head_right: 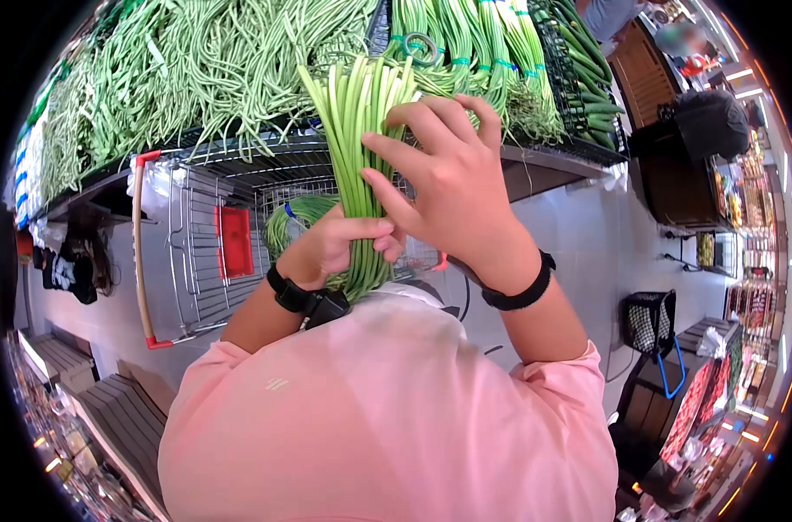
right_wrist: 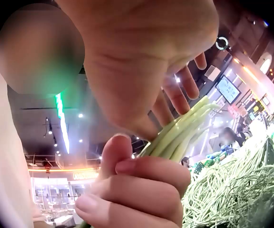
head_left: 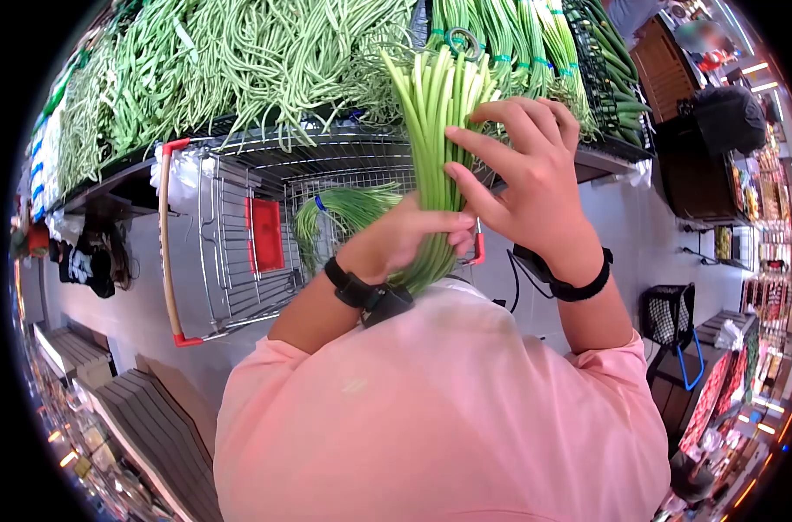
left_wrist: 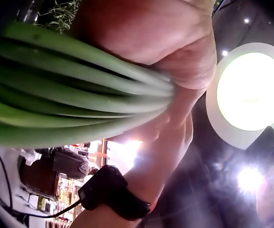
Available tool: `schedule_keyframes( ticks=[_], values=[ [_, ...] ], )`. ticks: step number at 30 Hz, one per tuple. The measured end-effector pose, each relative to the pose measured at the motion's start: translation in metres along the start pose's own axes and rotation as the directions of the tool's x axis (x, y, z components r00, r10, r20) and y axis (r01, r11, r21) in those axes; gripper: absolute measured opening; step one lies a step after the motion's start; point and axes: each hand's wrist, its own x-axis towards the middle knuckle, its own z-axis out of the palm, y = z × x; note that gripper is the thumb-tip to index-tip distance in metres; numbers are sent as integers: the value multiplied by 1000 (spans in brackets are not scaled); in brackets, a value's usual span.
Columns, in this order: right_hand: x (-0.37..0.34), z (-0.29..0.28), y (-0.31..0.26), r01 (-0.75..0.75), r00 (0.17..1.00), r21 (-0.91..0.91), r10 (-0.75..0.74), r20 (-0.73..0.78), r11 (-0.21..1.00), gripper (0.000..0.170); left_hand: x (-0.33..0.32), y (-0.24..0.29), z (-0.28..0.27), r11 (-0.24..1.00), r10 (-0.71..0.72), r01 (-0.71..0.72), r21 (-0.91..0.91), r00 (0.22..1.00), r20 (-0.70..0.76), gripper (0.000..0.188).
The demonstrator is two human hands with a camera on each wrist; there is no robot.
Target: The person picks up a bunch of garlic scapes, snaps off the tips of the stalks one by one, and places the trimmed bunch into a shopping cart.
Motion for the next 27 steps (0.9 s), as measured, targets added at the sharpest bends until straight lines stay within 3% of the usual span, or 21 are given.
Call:
schedule_keyframes(
  ticks=[3,8,11,16,19,21,23,27],
  values=[
    [-1,-7,-6,-40,997,75,35,67,996,31,-4,7,9,999,11,-14,47,997,79,17],
    [-1,-4,-10,-154,988,322,141,65,934,19,-13,13,5,987,-66,66,148,998,-7,23],
    [12,-9,-1,-129,982,319,166,-90,939,19,-19,16,3,971,-111,101,217,993,37,23],
    [30,-13,5,-79,987,314,118,-108,946,18,-25,18,3,973,-125,108,206,989,73,26],
    [38,-9,8,-102,946,447,225,-233,889,18,-27,22,5,959,-88,62,277,993,80,27],
    [44,-7,7,-61,953,384,168,-252,921,19,-30,23,7,933,-87,51,355,992,86,28],
    [44,1,5,-31,952,296,118,-282,955,20,-29,20,10,957,-70,51,287,996,55,28],
    [37,-5,1,57,950,262,29,-312,963,38,-24,17,8,988,-44,37,150,998,40,30]
  ],
)
